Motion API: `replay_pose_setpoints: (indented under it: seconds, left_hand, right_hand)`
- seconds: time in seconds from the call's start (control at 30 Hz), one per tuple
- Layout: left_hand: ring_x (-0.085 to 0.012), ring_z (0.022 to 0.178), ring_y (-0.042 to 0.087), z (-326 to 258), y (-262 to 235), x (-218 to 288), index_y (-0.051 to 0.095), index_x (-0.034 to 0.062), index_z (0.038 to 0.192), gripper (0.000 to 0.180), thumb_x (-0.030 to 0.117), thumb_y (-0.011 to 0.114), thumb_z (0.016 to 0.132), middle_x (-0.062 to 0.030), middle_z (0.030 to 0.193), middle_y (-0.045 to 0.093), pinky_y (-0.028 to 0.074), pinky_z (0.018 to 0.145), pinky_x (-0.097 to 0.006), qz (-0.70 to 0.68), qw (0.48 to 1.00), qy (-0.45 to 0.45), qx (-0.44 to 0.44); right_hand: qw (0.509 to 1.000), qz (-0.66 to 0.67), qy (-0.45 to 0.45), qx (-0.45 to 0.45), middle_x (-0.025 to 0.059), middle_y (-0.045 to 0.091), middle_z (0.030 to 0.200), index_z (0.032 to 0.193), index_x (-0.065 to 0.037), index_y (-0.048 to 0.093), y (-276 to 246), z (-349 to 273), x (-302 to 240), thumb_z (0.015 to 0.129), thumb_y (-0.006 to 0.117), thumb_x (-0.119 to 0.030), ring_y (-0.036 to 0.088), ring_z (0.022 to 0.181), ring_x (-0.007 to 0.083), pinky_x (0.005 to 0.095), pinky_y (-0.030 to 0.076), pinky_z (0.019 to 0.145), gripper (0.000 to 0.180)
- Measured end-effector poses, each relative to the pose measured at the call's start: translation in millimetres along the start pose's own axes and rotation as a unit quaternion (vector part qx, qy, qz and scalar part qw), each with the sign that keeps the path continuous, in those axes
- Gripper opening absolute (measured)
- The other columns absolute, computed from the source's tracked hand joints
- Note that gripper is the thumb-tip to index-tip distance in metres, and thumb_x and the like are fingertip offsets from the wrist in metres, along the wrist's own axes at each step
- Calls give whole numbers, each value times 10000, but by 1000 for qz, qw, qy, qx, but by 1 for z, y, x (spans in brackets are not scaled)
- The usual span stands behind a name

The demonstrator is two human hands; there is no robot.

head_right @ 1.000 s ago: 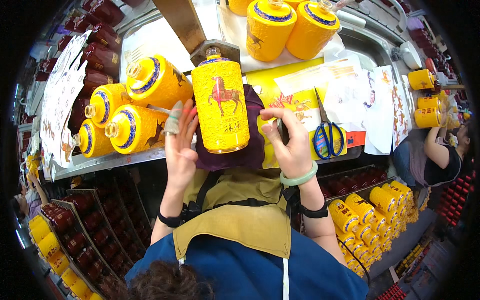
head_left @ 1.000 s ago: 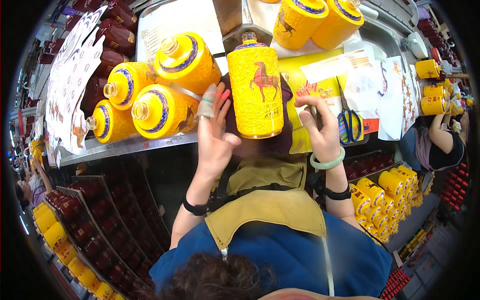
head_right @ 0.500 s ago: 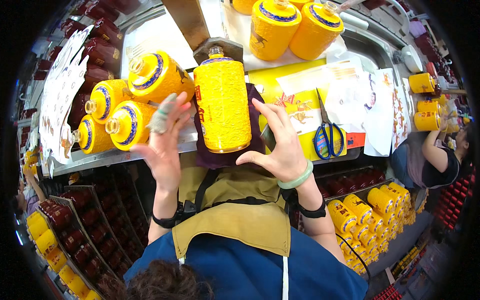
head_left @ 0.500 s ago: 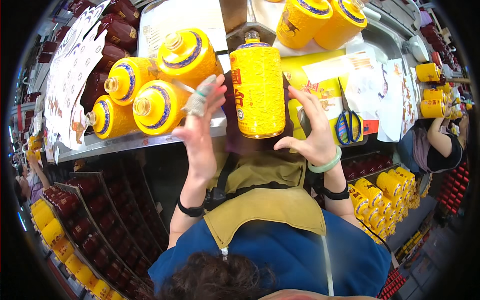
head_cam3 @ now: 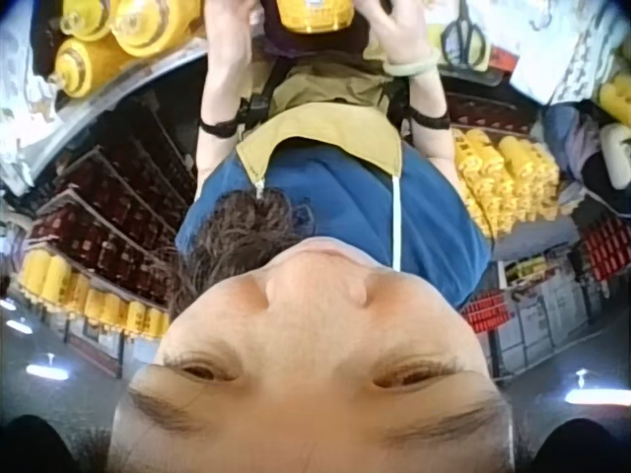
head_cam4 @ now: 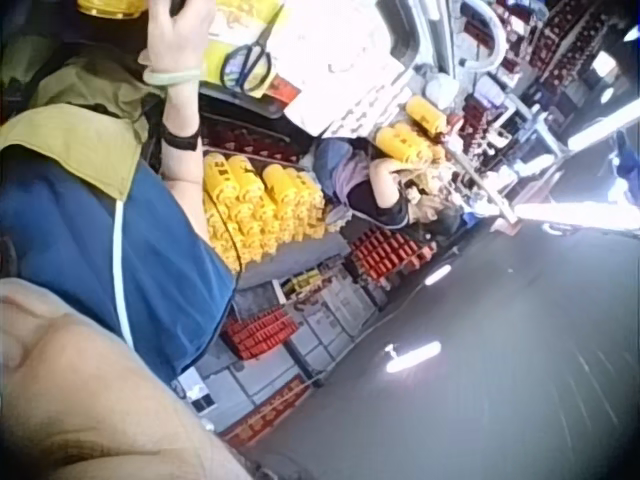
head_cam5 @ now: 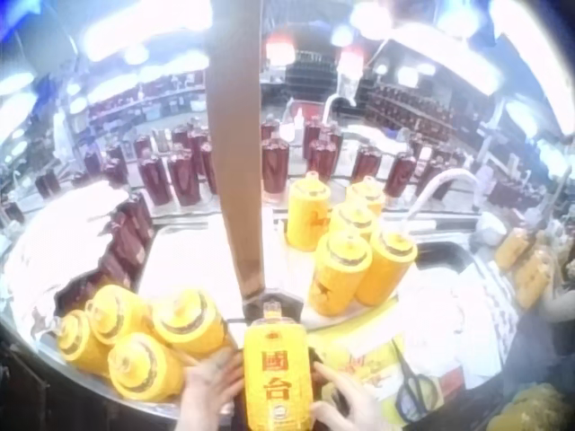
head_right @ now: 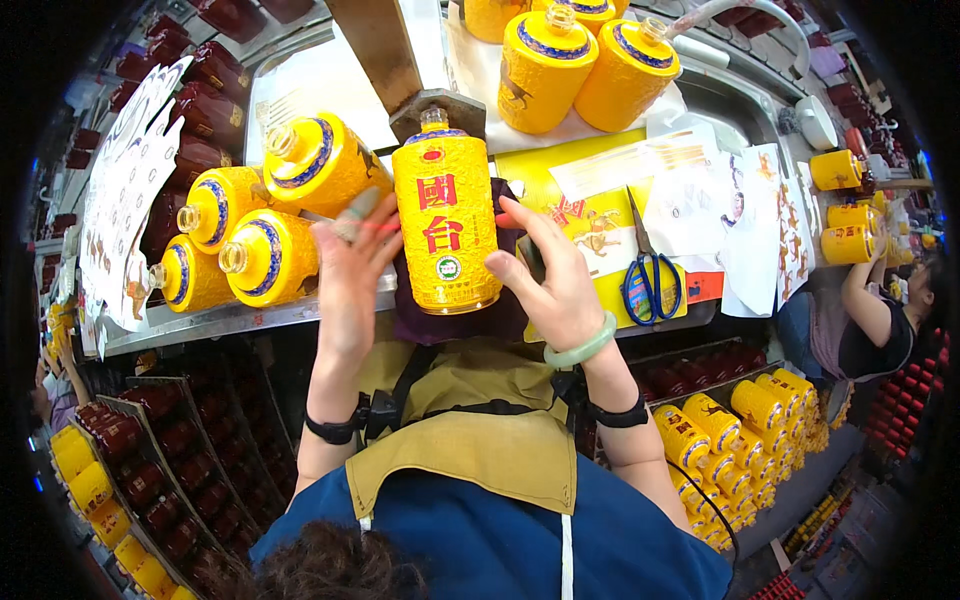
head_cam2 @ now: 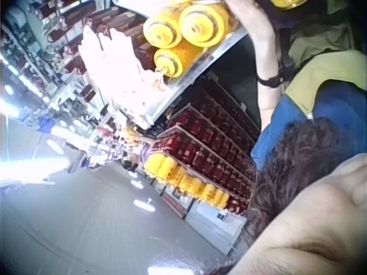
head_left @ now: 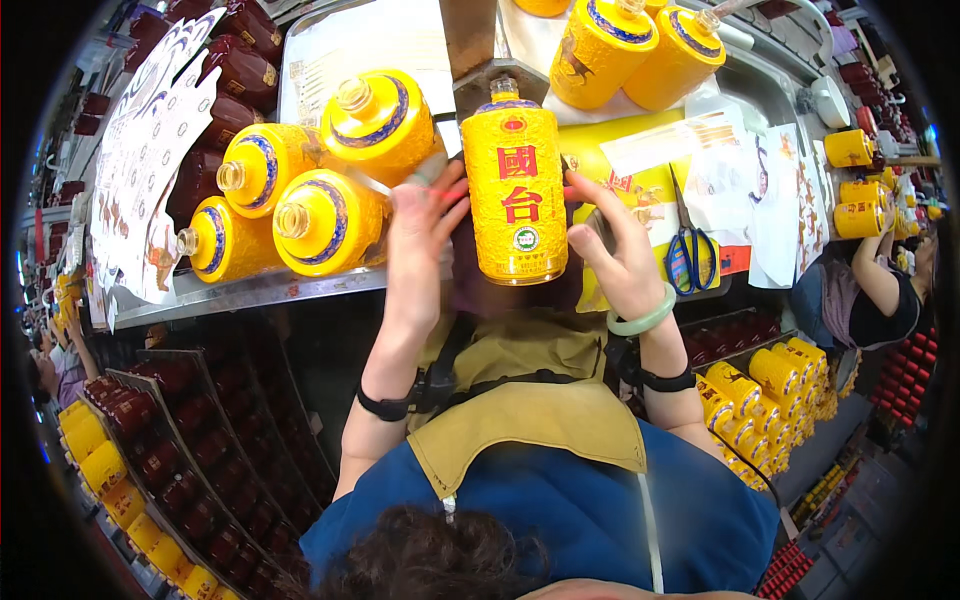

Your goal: Manually applying decorative labels and finishing touches to bottles in a factory setting.

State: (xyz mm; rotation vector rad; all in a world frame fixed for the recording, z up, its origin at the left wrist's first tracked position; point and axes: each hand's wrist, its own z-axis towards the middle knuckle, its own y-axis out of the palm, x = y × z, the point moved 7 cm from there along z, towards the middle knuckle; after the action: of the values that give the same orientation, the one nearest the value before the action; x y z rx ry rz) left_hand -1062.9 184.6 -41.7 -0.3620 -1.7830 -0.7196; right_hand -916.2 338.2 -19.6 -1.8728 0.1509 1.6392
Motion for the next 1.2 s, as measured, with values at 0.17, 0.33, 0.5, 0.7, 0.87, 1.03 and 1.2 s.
replay_pose_setpoints:
  seconds: [0.17, 0.33, 0.5, 0.7, 0.87, 1.03, 1.2]
  left_hand:
    - [-193, 1200, 596, 14, 31, 11, 481, -59, 1339, 544, 209, 732, 937, -181, 1307, 588, 481, 1038, -348, 9, 997, -52, -53]
    - [-252, 1265, 567, -26, 29, 40, 390, -66, 1444, 809, 46, 843, 784, -183, 1363, 562, 451, 1086, -394, 6, 997, 5, -72]
    - [-259, 1333, 515, -39, 40, 66, 419, -47, 1438, 858, -22, 871, 709, -154, 1411, 534, 398, 1141, -409, 65, 974, 182, -116]
    - [-248, 1347, 502, -42, 45, 70, 453, -18, 1411, 799, -64, 849, 719, -141, 1421, 524, 379, 1162, -407, 40, 971, 199, -130]
    - [-243, 1356, 491, -45, 40, 61, 496, -15, 1365, 717, -85, 825, 732, -139, 1430, 507, 380, 1162, -403, 25, 962, 236, -138]
    - [-242, 1364, 483, -46, 41, 59, 486, -18, 1393, 758, -89, 830, 722, -139, 1464, 478, 382, 1156, -401, 54, 954, 247, -160]
    - [-238, 1374, 468, -42, 39, 57, 373, -30, 1477, 746, -62, 740, 829, -146, 1486, 460, 374, 1152, -404, 16, 971, 183, -149]
  right_hand:
    - [997, 75, 24, 24, 226, 649, 1214, 1342, 80, 539, 12, 14, -4, 885, 756, -339, 626, 1119, 299, 371, 462, 986, 657]
    - [1000, 23, 3, -7, 225, 642, 1261, 1366, 76, 515, -7, -19, -40, 765, 868, -255, 622, 1191, 290, 376, 460, 1021, 771]
    - [994, 21, -99, 28, 208, 641, 1269, 1413, 41, 475, -10, -24, -50, 692, 917, -135, 621, 1207, 292, 373, 472, 1012, 863]
    - [988, 2, -141, 54, 161, 647, 1271, 1429, -11, 476, -17, -25, -60, 716, 876, -41, 649, 1096, 272, 354, 492, 967, 818]
    - [978, 53, -189, 69, 177, 574, 1411, 1403, -54, 496, -13, -25, -65, 777, 751, 80, 592, 1254, 279, 351, 467, 1025, 690]
    - [969, 83, -220, 75, 192, 567, 1413, 1361, -48, 516, -17, -25, -65, 752, 802, 41, 571, 1287, 310, 381, 461, 1043, 679]
    - [983, -22, -182, 20, 229, 573, 1369, 1421, 4, 472, -24, -23, -77, 803, 828, -249, 570, 1259, 349, 401, 441, 1052, 757]
